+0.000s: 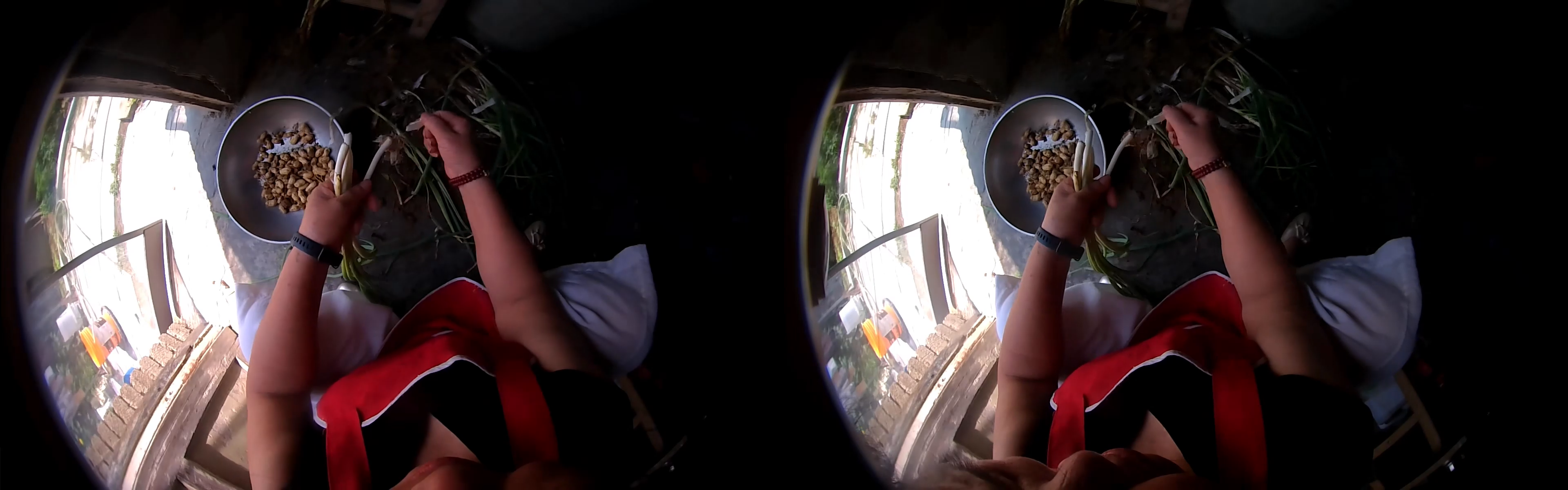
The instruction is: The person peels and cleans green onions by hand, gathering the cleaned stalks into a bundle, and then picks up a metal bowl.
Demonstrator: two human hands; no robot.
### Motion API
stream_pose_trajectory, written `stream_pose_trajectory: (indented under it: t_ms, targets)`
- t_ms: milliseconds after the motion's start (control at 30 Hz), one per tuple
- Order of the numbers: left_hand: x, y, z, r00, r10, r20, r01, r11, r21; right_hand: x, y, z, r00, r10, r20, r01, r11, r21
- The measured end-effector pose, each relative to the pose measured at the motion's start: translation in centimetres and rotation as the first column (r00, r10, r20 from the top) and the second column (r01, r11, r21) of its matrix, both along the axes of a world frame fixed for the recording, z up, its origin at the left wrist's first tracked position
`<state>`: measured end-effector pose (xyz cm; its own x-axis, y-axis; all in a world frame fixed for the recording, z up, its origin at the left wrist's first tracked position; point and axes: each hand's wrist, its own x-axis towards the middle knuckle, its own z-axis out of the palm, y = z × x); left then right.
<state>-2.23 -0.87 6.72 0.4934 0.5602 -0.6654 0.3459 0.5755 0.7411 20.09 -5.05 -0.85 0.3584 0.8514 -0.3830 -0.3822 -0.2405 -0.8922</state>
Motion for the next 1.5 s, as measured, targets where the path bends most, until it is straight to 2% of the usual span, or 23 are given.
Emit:
stream_pose_trajectory:
  t_ms: [33,67,133,167,267,300,400,533,633,733,833,933,1033,1133,1233,1333,1367,1400,1467,1500]
  targets:
    - [-0.1,-0.1,0.0,0.999,-0.033,-0.006,0.033,0.999,-0.001,0.6,-0.1,-0.2,0.995,-0.048,0.082,0.053,0.997,-0.054]
    - [-0.1,-0.2,0.0,1.0,-0.014,0.008,0.014,1.0,-0.008,0.8,-0.3,-0.5,0.978,-0.015,0.207,0.015,1.0,0.0]
    - [0.0,-0.1,-0.2,0.999,0.021,0.035,-0.021,1.0,-0.017,1.0,-0.1,0.3,0.892,0.027,0.45,-0.078,0.992,0.097]
    - [0.1,0.0,-0.1,0.998,0.039,0.049,-0.037,0.999,-0.029,1.0,-0.3,0.9,0.821,0.14,0.553,-0.201,0.978,0.051]
    - [0.1,0.2,-0.1,0.994,0.071,0.081,-0.066,0.996,-0.067,-0.9,-0.5,3.9,0.788,0.351,0.506,-0.473,0.871,0.133]
    - [0.0,0.4,-0.2,0.994,0.066,0.085,-0.059,0.995,-0.081,-1.5,-0.6,3.8,0.819,0.388,0.422,-0.496,0.849,0.181]
    - [0.1,0.5,0.2,0.996,0.058,0.072,-0.05,0.993,-0.103,-1.8,-0.5,2.2,0.797,0.508,0.326,-0.57,0.811,0.131]
    - [-0.3,0.8,0.3,0.997,0.067,0.044,-0.064,0.995,-0.078,-1.4,-0.6,2.7,0.757,0.455,0.469,-0.563,0.818,0.116]
    - [-0.8,1.2,-0.4,0.996,0.015,0.085,-0.008,0.997,-0.081,-1.7,-0.1,2.3,0.457,0.23,0.859,-0.661,0.734,0.156]
    - [-0.9,1.2,-0.3,0.995,0.026,0.092,-0.017,0.995,-0.096,-2.1,-0.2,3.9,0.528,0.32,0.787,-0.64,0.759,0.12]
    - [-0.5,0.8,-0.2,0.999,-0.045,0.022,0.045,0.999,-0.022,-1.8,-0.3,3.7,0.485,0.286,0.826,-0.66,0.739,0.132]
    - [0.1,0.1,0.0,1.0,-0.004,0.012,0.004,0.998,-0.064,-1.8,-0.4,4.5,0.438,0.242,0.866,-0.69,0.708,0.151]
    - [-0.3,0.4,-0.6,0.996,-0.061,-0.067,0.063,0.998,0.015,-1.9,-0.5,5.1,0.338,0.137,0.931,-0.687,0.712,0.144]
    - [0.1,0.1,-0.1,1.0,-0.009,-0.027,0.008,0.999,-0.05,-2.8,-0.8,5.7,0.223,0.082,0.971,-0.602,0.795,0.071]
    - [0.4,-0.2,-0.1,0.997,0.067,0.05,-0.058,0.984,-0.169,-4.3,-0.7,4.2,0.264,-0.075,0.961,-0.443,0.876,0.19]
    - [1.0,-1.5,0.4,1.0,0.03,0.009,-0.028,0.983,-0.182,-4.6,0.1,3.9,0.284,-0.254,0.925,-0.156,0.939,0.306]
    - [1.0,-2.1,0.2,1.0,0.031,-0.003,-0.031,0.984,-0.176,-3.7,0.3,0.9,0.587,-0.105,0.803,0.066,0.994,0.081]
    - [1.0,-2.7,-0.4,0.999,0.029,-0.014,-0.031,0.985,-0.17,-2.6,0.7,-0.4,0.54,-0.159,0.826,0.139,0.985,0.099]
    - [1.1,-3.0,-0.7,0.997,0.081,-0.009,-0.081,0.984,-0.158,-0.9,0.5,-0.8,0.626,0.079,0.776,-0.053,0.997,-0.059]
    - [0.8,-2.4,-0.8,0.99,0.137,0.009,-0.134,0.98,-0.148,-0.7,0.5,-3.2,0.68,0.131,0.721,-0.219,0.975,0.029]
